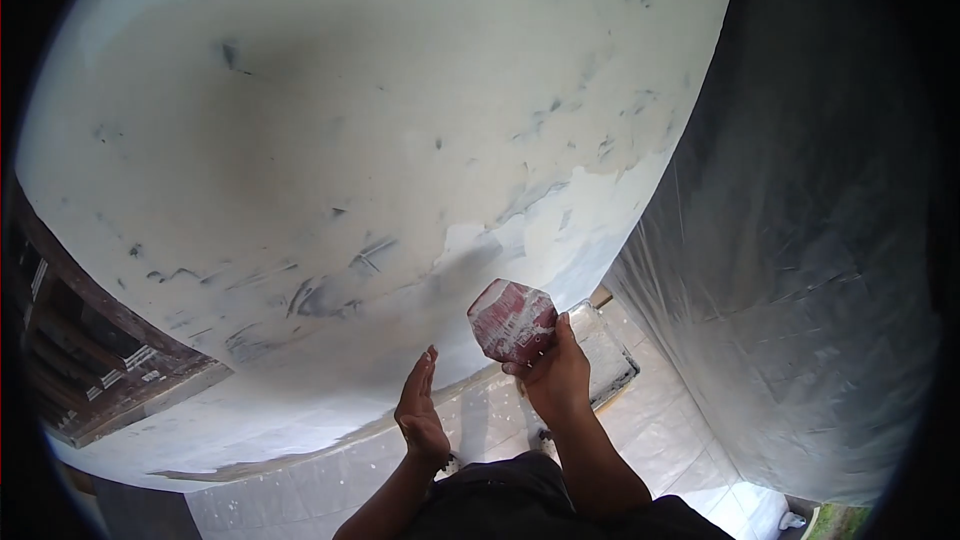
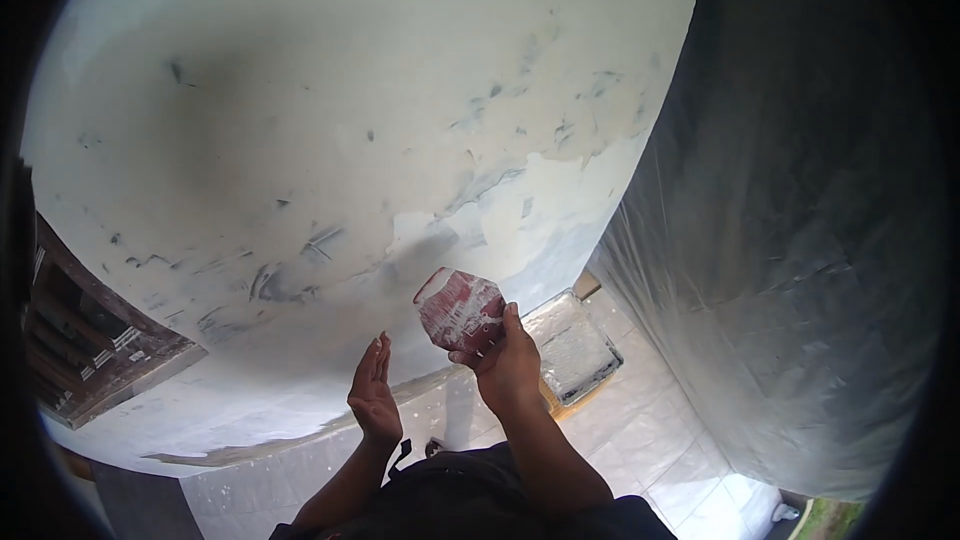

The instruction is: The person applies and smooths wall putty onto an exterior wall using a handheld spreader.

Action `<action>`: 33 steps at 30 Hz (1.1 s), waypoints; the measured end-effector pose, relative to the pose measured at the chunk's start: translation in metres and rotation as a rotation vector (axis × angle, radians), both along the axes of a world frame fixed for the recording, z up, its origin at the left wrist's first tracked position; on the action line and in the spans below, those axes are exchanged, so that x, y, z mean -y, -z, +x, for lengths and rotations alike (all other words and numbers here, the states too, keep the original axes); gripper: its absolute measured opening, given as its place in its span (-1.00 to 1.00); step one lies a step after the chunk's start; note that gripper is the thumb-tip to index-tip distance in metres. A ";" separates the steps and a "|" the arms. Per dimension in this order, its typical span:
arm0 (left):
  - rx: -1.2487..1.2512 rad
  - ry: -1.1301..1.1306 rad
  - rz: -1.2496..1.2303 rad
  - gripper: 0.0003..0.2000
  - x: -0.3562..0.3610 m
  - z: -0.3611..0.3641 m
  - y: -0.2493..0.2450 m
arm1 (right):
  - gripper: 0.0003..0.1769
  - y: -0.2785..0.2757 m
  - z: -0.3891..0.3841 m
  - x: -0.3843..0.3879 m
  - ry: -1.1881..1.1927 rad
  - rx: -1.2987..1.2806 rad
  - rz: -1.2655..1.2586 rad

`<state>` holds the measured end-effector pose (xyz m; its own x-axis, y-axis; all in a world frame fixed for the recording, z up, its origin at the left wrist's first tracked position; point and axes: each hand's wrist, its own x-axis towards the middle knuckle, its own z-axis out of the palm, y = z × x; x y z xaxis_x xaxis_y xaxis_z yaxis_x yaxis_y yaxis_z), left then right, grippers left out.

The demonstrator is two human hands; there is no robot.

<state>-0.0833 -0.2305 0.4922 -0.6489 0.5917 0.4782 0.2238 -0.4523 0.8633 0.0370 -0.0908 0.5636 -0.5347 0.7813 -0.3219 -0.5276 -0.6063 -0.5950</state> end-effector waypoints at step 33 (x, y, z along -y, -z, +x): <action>1.167 0.116 -0.992 -0.02 -0.193 0.163 0.426 | -0.55 0.488 0.196 -0.236 -0.555 1.456 0.464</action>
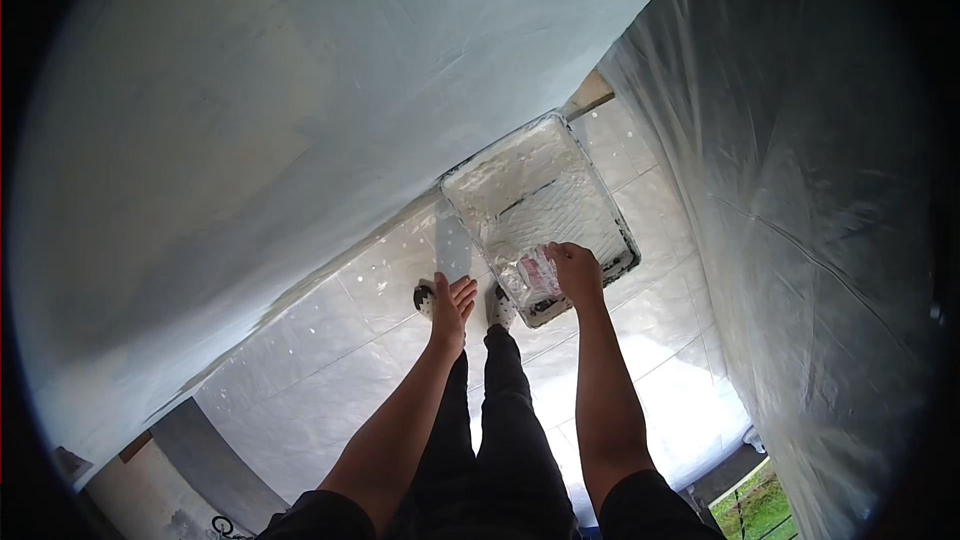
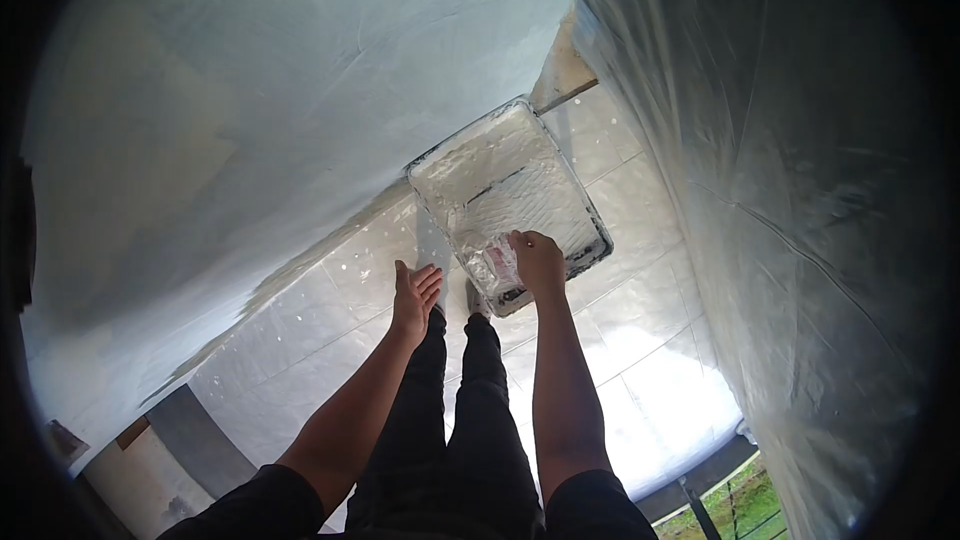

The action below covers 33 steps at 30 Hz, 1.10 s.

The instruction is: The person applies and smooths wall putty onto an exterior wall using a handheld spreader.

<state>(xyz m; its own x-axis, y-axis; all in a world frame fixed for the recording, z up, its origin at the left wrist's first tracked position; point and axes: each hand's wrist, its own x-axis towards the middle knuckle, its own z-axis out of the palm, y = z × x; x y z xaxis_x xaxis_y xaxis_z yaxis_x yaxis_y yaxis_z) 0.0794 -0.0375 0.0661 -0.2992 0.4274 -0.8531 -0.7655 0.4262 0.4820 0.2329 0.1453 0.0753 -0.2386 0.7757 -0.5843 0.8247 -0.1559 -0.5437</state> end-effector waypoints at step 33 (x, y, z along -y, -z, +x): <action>0.176 -0.117 0.044 0.07 -0.021 0.030 0.026 | -0.54 0.015 -0.037 0.021 0.013 -0.066 -0.005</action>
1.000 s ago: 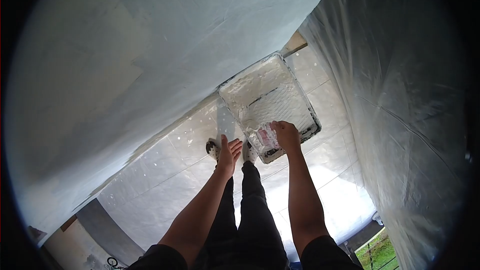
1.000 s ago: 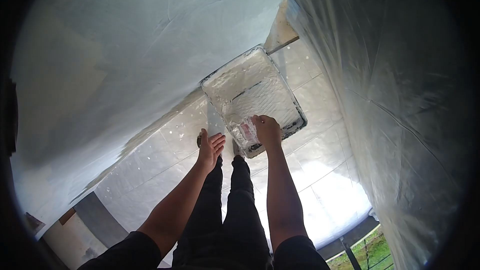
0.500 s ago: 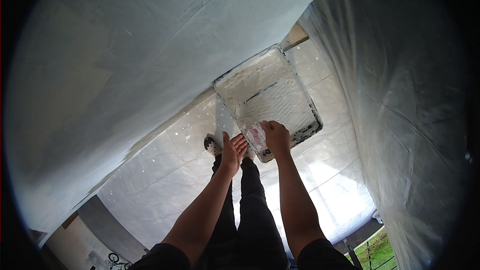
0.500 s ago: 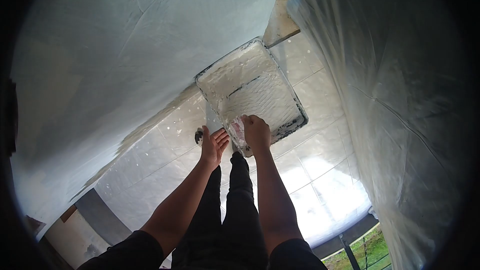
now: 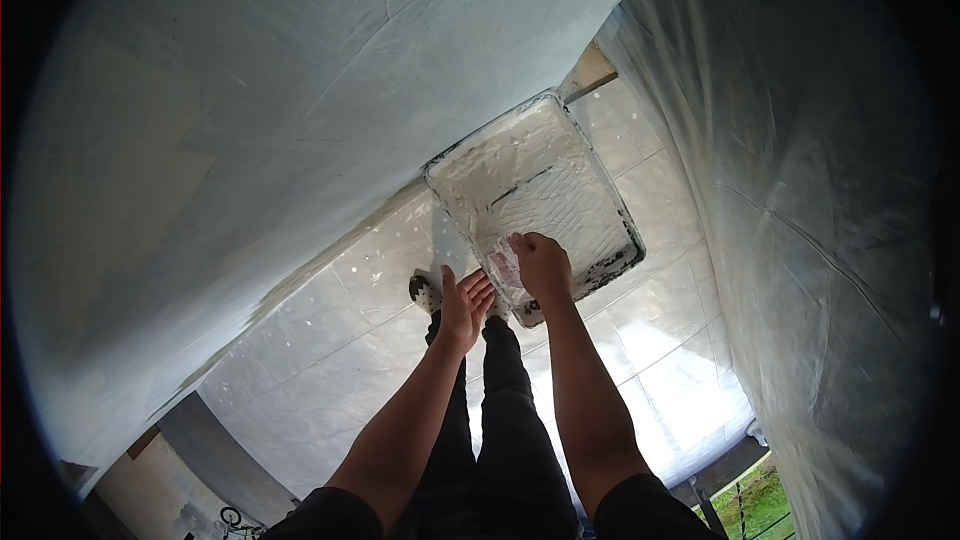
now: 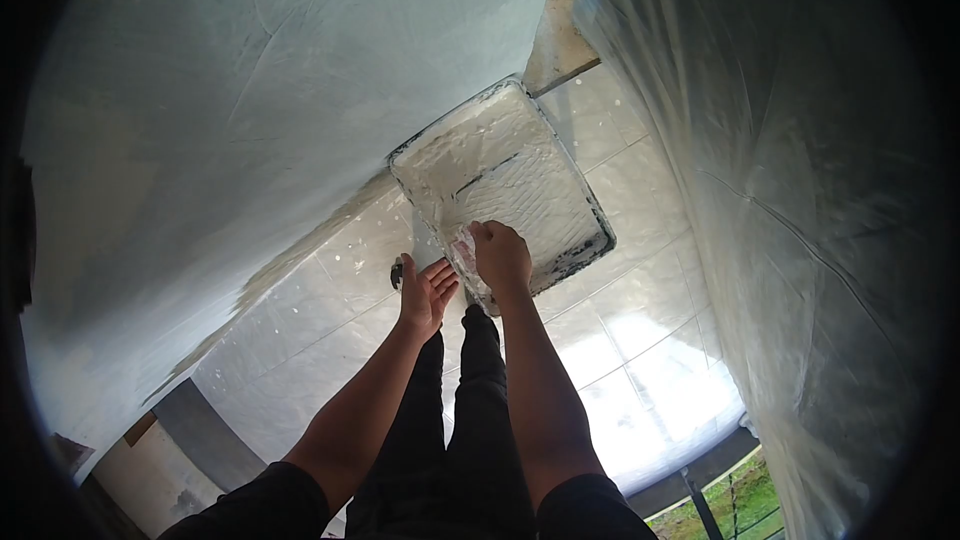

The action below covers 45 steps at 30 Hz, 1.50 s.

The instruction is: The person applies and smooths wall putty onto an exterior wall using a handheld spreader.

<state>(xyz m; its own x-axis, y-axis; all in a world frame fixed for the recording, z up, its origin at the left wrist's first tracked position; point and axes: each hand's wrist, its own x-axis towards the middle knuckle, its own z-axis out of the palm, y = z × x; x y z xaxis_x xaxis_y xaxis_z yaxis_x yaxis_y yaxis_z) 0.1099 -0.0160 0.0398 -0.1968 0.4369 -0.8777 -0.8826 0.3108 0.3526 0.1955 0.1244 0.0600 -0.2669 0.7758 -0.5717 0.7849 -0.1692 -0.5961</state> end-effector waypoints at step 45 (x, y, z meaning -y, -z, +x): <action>0.021 -0.009 0.022 0.05 0.002 -0.005 0.007 | -0.56 0.007 0.009 -0.015 0.038 0.066 -0.040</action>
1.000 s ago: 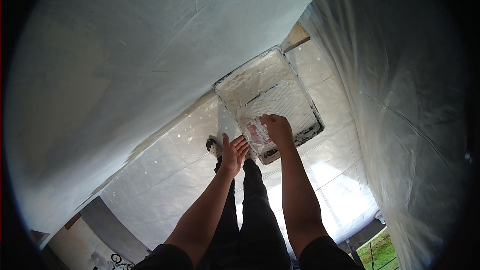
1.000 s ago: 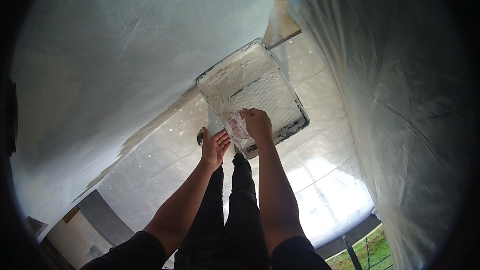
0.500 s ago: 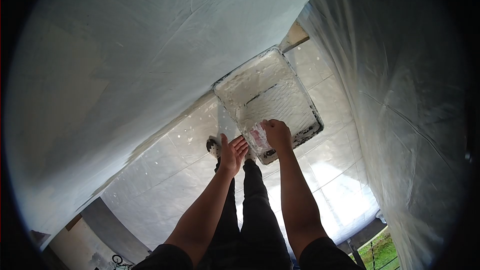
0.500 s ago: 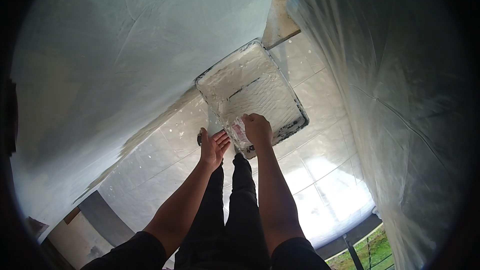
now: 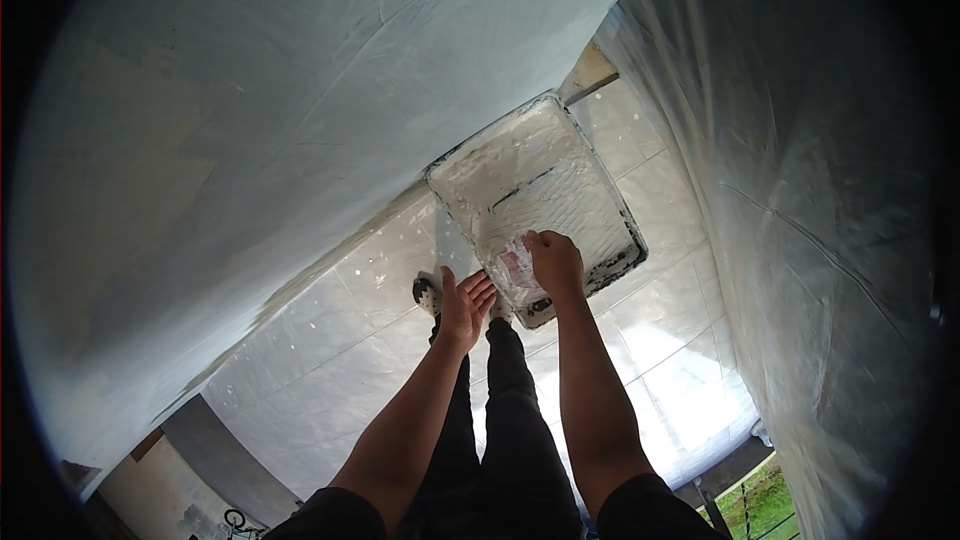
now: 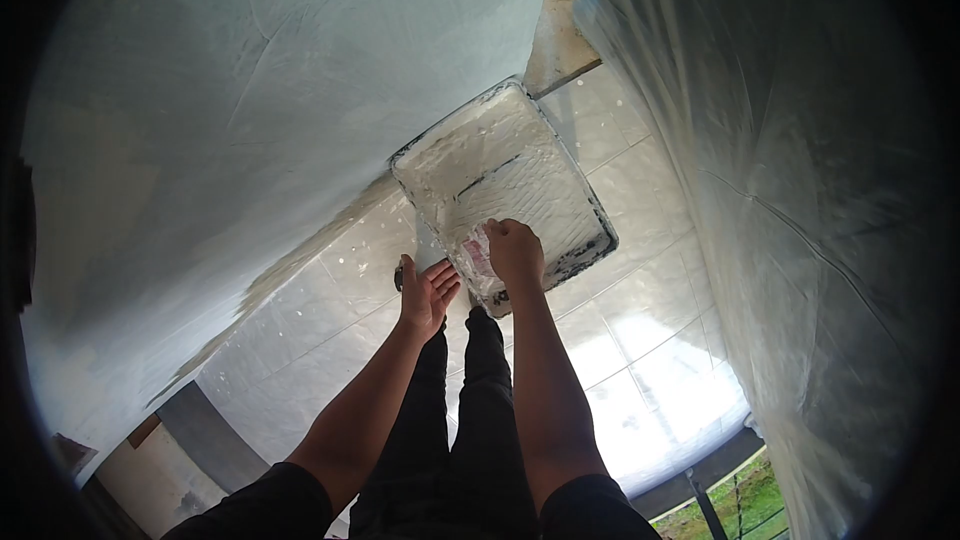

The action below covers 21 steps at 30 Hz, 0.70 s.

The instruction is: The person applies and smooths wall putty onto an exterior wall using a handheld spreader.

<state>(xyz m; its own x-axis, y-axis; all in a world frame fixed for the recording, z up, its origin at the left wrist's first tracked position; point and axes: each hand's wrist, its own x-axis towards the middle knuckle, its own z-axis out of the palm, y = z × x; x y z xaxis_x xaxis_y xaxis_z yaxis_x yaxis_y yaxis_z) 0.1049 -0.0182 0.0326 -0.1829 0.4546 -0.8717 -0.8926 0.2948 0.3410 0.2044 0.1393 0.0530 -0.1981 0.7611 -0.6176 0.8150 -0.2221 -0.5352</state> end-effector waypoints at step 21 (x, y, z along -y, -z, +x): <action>-0.001 0.007 0.013 0.07 0.000 0.000 0.001 | -0.39 0.009 -0.012 -0.010 -0.144 -0.042 -0.193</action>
